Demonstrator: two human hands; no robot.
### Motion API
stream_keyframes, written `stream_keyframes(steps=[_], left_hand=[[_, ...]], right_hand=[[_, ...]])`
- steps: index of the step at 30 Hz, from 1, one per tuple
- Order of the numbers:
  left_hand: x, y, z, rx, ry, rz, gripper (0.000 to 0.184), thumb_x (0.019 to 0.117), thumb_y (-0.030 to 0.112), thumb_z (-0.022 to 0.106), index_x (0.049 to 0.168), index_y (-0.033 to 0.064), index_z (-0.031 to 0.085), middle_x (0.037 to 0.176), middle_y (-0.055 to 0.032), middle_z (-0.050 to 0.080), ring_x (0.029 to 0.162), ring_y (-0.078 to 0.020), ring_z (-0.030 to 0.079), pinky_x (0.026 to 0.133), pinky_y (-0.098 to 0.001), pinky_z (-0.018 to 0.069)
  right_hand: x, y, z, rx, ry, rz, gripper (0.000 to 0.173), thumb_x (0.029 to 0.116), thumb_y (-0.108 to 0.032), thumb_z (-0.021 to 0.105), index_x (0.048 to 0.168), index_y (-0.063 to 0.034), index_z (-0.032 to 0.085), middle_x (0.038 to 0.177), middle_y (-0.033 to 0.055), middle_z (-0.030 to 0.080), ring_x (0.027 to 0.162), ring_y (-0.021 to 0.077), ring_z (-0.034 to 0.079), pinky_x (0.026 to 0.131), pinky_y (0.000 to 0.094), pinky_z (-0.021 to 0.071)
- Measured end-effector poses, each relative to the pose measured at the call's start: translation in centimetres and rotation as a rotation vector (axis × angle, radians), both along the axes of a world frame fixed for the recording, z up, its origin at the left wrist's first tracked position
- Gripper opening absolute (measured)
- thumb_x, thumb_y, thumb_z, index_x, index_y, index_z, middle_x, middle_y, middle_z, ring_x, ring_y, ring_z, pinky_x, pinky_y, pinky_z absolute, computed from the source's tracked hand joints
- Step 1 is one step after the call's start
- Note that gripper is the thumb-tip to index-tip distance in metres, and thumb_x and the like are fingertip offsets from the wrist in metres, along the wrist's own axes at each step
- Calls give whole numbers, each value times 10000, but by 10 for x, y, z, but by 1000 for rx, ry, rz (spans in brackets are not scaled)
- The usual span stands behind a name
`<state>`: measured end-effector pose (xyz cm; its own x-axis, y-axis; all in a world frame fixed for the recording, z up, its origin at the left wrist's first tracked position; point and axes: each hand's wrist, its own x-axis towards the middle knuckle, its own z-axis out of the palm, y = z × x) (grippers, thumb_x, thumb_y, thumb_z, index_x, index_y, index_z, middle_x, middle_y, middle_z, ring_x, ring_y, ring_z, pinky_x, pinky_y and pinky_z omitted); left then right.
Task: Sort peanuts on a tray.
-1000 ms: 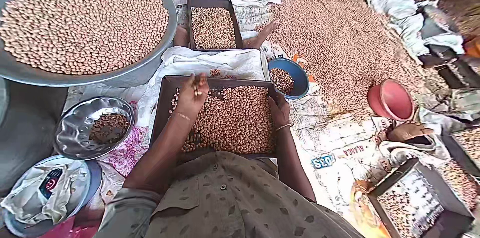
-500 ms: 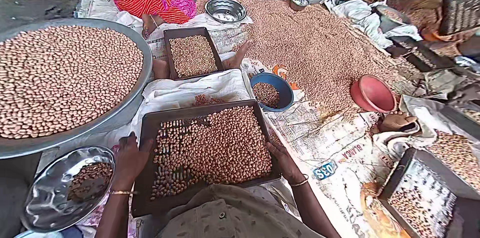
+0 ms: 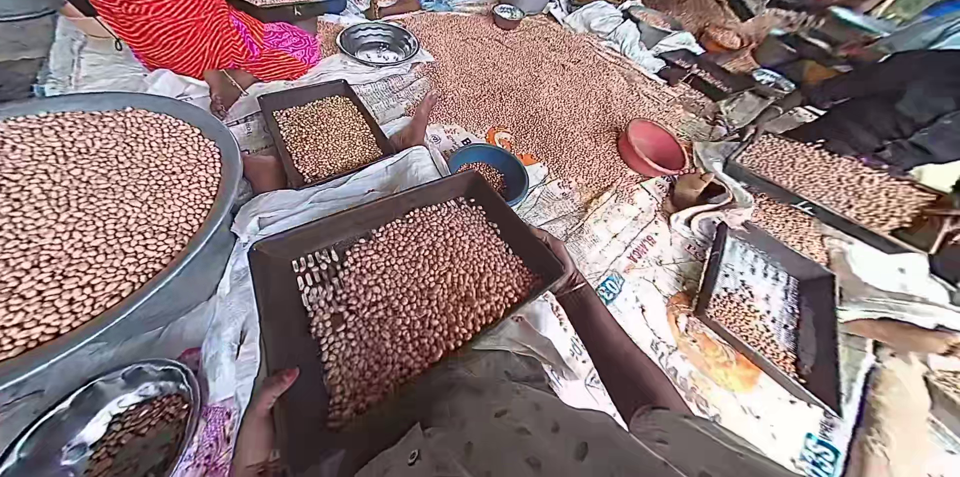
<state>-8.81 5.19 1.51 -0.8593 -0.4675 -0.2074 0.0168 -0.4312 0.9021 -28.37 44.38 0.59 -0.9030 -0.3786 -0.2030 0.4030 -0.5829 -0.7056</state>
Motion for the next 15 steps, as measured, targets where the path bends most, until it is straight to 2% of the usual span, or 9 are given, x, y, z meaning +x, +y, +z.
stream_keyframes(steps=[3,4,6,7,9,11,12,13,15], left_hand=[[-22,-44,-37,-44,24,87,312,1031,62,285,1035,168,578,818,174,714,753,112,665,671,-104,563],[-16,-46,-29,-79,-7,130,305,1032,26,270,1020,123,558,803,161,693,741,126,645,679,-88,547],[-4,-12,50,-92,-160,198,219,984,-148,235,996,-96,448,787,37,534,716,90,534,737,-94,465],[-2,15,85,-49,-251,279,246,915,-197,250,897,-70,460,690,37,577,654,92,561,711,-83,494],[4,56,121,27,-237,288,185,908,-208,338,883,-71,462,708,13,600,696,40,596,746,-134,515],[12,40,66,-14,6,66,217,890,-42,473,1059,93,490,822,160,700,822,105,664,774,-114,552],[9,23,33,-61,94,-54,283,958,37,419,1229,113,447,961,211,685,937,129,646,848,-107,544],[-1,11,17,-76,125,-98,288,1013,66,335,1278,121,434,1012,228,672,970,136,635,870,-112,543],[-27,-6,26,9,148,-49,375,1046,6,216,1102,126,567,900,203,731,861,128,666,799,-112,563]], right_hand=[[17,-44,11,137,-45,-25,457,1123,-347,236,1265,-100,594,996,67,738,871,140,723,762,332,618],[37,-53,14,180,-34,-24,442,1121,-328,255,1363,-99,546,1060,61,727,916,133,713,796,329,610],[71,-49,11,224,-23,-51,422,1079,-297,303,1412,-126,496,1052,27,724,889,107,711,759,302,611],[79,-33,9,206,-22,-60,439,1039,-290,334,1412,-134,503,1045,32,736,881,123,723,743,316,620],[67,2,9,115,-35,-110,396,1045,-274,312,1253,-148,624,996,42,768,868,123,743,754,315,630],[33,22,1,-30,-67,-104,432,1056,-266,280,1101,-118,683,933,74,769,829,140,749,739,321,633],[13,24,-6,-57,-84,-90,420,1050,-277,303,1043,-106,687,891,80,757,793,143,740,710,322,627],[-3,18,-11,-42,-106,-92,387,1048,-295,346,1010,-108,683,842,66,737,743,132,720,666,310,613],[-15,-16,-7,94,-143,-133,347,1082,-326,384,1027,-118,656,793,27,688,690,104,674,623,281,578]])
